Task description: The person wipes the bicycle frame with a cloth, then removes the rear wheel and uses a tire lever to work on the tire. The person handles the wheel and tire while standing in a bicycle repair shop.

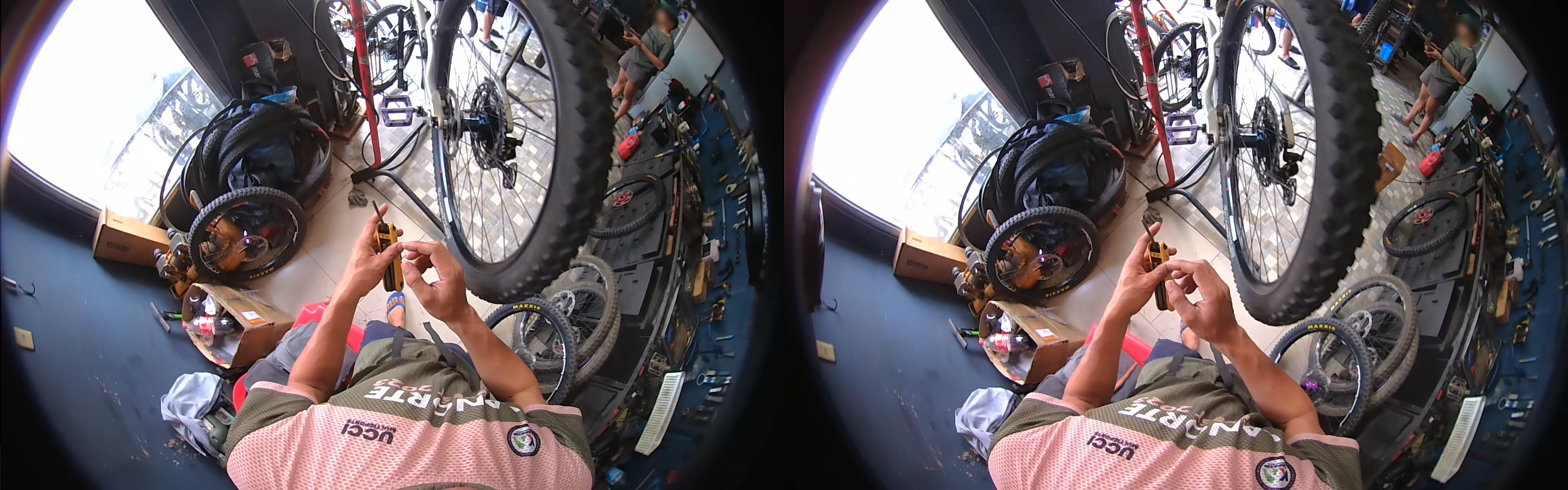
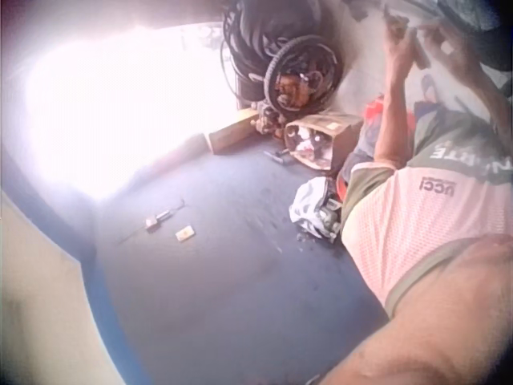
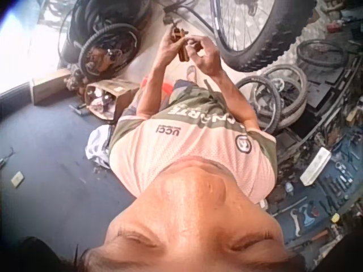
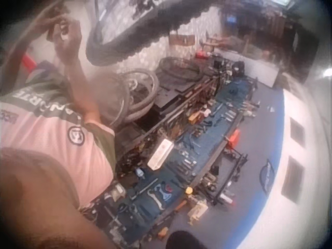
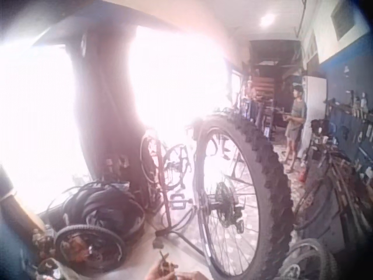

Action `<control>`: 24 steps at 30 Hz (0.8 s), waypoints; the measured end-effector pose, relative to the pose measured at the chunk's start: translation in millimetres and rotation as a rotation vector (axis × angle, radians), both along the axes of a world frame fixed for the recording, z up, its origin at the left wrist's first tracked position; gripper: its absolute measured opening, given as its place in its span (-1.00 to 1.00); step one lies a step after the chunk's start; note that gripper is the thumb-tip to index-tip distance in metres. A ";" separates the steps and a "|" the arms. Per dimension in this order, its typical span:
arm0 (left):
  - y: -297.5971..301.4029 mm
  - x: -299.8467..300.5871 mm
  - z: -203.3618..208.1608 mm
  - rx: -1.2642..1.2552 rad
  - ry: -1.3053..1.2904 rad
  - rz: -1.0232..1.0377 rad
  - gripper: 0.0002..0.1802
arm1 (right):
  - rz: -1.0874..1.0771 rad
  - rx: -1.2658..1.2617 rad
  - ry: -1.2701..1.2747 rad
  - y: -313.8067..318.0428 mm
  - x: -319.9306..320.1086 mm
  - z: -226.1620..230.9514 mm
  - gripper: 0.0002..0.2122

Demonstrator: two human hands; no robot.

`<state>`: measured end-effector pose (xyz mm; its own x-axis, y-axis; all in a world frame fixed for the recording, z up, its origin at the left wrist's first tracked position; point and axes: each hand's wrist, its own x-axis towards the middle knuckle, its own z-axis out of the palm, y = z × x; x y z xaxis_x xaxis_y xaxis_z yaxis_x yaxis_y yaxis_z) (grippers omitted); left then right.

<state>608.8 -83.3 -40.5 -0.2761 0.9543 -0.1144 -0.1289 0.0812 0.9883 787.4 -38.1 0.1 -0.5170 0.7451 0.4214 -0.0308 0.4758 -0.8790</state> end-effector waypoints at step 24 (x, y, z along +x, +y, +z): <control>194.7 -86.1 25.3 0.001 0.207 -0.101 -0.54 | -0.667 0.580 0.047 72.8 120.3 111.5 -0.50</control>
<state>522.7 111.4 -15.2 -0.1970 0.9783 -0.0639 0.0856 0.0821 0.9929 907.7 34.7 111.6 -0.0236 0.5477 0.8363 0.3819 0.7780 -0.4988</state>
